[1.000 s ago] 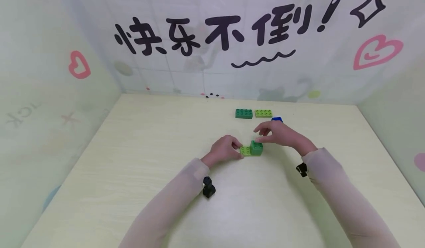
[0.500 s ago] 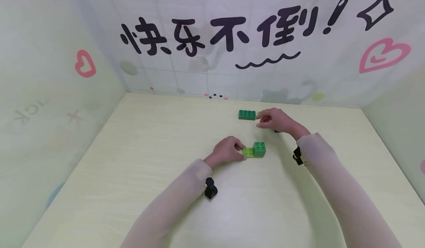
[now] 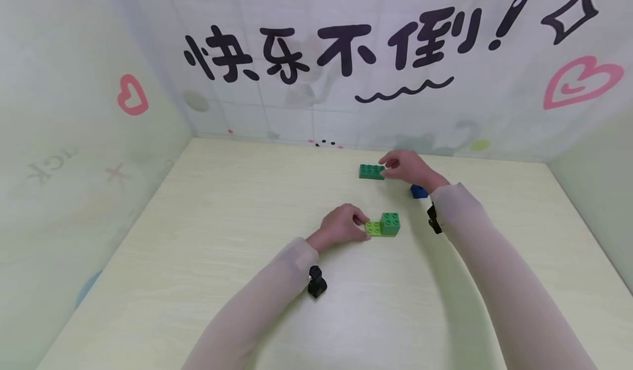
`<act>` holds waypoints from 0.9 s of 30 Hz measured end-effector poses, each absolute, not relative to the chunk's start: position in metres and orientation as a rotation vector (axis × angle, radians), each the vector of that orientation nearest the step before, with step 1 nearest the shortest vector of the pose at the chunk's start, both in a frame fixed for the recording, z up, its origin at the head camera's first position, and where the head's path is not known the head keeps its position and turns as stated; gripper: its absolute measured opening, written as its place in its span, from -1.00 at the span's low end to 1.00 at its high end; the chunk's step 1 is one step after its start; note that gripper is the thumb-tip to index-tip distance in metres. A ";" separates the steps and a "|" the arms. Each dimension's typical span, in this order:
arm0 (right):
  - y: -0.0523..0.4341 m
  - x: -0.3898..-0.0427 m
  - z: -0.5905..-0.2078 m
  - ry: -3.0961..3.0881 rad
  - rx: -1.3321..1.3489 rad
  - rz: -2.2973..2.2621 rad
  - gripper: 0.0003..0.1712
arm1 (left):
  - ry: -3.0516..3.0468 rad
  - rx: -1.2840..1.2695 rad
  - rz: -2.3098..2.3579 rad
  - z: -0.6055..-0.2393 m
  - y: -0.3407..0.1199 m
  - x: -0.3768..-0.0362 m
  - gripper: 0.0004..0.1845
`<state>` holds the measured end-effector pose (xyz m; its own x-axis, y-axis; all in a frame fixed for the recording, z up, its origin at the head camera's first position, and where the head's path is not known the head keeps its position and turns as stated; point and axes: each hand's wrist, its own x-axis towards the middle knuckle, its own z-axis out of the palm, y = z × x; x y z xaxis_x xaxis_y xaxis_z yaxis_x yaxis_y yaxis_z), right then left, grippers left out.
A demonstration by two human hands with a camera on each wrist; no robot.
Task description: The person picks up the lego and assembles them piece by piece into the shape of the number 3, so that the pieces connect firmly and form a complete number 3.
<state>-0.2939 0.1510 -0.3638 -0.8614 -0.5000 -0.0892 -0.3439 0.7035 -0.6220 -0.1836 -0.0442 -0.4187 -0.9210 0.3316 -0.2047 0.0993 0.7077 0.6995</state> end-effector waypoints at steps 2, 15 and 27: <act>0.150 -0.296 -0.366 2.665 -0.656 -0.907 -0.59 | 2.602 0.336 1.038 -0.419 -0.044 -0.184 -0.64; 0.143 -0.311 -0.385 2.690 -0.625 -0.887 -0.57 | 2.606 0.339 1.042 -0.420 -0.046 -0.185 -0.64; 0.140 -0.315 -0.390 2.685 -0.580 -0.814 -0.57 | 2.624 0.339 1.019 -0.420 -0.045 -0.183 -0.64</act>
<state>-0.3153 0.1403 -0.3901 -0.8815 -0.4498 -0.1436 -0.2943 0.7613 -0.5778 -0.1828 -0.0446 -0.4195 -0.9255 0.3245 -0.1953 0.1077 0.7199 0.6857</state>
